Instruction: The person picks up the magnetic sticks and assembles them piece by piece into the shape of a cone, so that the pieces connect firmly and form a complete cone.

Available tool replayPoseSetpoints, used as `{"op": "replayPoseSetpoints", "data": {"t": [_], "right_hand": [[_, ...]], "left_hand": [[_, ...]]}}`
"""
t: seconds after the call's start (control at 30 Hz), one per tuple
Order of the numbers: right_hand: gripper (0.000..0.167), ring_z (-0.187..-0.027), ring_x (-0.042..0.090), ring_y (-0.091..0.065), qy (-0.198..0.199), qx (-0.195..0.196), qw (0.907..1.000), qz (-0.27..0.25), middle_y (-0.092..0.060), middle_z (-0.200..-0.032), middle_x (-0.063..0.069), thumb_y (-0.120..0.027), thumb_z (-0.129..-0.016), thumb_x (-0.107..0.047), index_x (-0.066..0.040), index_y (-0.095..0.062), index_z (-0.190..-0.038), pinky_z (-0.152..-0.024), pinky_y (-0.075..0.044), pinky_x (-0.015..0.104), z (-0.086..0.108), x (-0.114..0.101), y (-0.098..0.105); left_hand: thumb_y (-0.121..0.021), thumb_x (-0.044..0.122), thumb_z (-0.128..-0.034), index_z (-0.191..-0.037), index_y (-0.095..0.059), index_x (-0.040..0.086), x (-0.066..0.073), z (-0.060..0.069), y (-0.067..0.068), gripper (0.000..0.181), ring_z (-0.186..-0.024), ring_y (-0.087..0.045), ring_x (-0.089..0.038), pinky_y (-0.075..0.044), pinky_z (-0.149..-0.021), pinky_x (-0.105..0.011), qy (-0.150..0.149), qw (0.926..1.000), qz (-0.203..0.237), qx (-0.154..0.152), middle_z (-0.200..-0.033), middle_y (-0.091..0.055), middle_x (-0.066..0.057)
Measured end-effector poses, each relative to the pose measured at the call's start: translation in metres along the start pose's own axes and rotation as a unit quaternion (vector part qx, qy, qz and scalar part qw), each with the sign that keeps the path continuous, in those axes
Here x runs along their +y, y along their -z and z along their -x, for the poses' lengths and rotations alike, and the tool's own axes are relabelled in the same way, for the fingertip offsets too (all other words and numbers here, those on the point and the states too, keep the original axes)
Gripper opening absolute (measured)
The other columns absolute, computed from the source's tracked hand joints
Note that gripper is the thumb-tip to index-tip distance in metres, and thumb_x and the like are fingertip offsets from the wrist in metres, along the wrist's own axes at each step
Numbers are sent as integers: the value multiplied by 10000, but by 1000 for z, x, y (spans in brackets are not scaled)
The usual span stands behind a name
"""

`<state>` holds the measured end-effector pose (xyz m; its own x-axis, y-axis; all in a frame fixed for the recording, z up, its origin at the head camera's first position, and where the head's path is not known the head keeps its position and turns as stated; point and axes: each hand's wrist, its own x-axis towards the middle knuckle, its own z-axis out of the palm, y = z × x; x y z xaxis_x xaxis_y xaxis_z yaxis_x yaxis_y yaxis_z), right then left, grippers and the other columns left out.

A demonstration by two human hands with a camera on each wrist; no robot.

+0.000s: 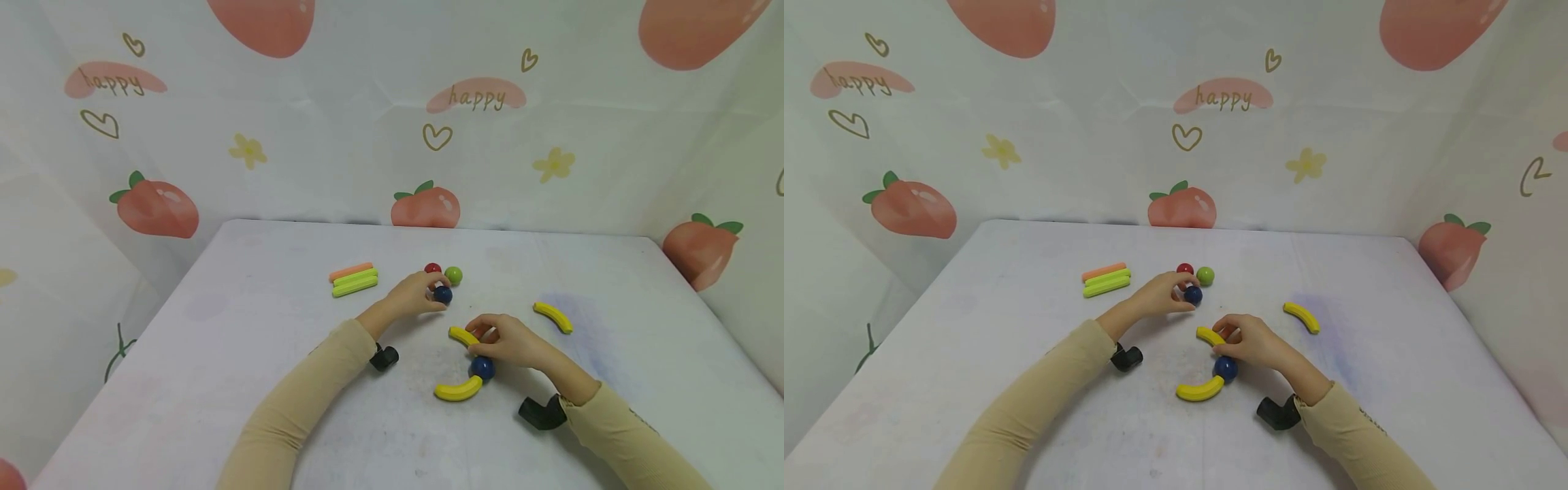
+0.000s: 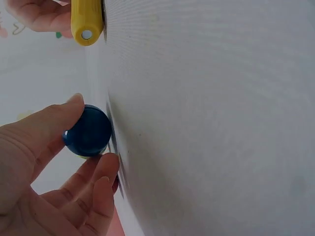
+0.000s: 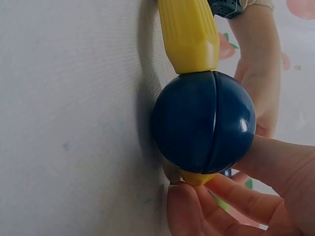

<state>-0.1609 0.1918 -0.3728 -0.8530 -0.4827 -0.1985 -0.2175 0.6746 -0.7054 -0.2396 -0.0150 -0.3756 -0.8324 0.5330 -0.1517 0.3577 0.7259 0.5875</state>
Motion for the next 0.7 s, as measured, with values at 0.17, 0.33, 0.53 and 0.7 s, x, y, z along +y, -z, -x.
{"op": "replayPoseSetpoints", "data": {"t": [0.17,0.33,0.53,0.7], "right_hand": [[337,-777,140,-608,25,13,10000,30,-637,-941,105,-683,-844,-202,-1,-600,-1102,-683,-530,269,0,-1,0],[334,-789,144,-609,-33,20,10000,11,-636,-944,101,-683,-845,-209,-10,-602,-1101,-691,-533,279,1,-1,0],[331,-780,141,-601,-48,58,10000,-35,-631,-937,94,-686,-842,-206,-15,-601,-1097,-683,-534,269,1,0,-1],[337,-781,134,-591,-47,68,9999,-74,-630,-946,93,-686,-843,-211,-18,-600,-1106,-676,-523,253,2,-2,-1]], "left_hand": [[-716,237,-823,-1165,-578,176,1,1,0,374,-893,-567,-190,-500,-823,-288,127,9999,26,22,-1136,-613,-98],[-719,228,-820,-1153,-578,163,-1,8,0,367,-911,-575,-188,-498,-822,-293,178,9996,231,-60,-1120,-617,-102],[-718,227,-821,-1133,-580,169,-6,21,0,347,-899,-586,-170,-495,-804,-269,84,9984,490,-285,-1133,-622,-100],[-714,231,-824,-1137,-587,167,-8,35,0,344,-880,-594,-159,-502,-785,-253,24,9964,726,-433,-1144,-613,-97]]}}
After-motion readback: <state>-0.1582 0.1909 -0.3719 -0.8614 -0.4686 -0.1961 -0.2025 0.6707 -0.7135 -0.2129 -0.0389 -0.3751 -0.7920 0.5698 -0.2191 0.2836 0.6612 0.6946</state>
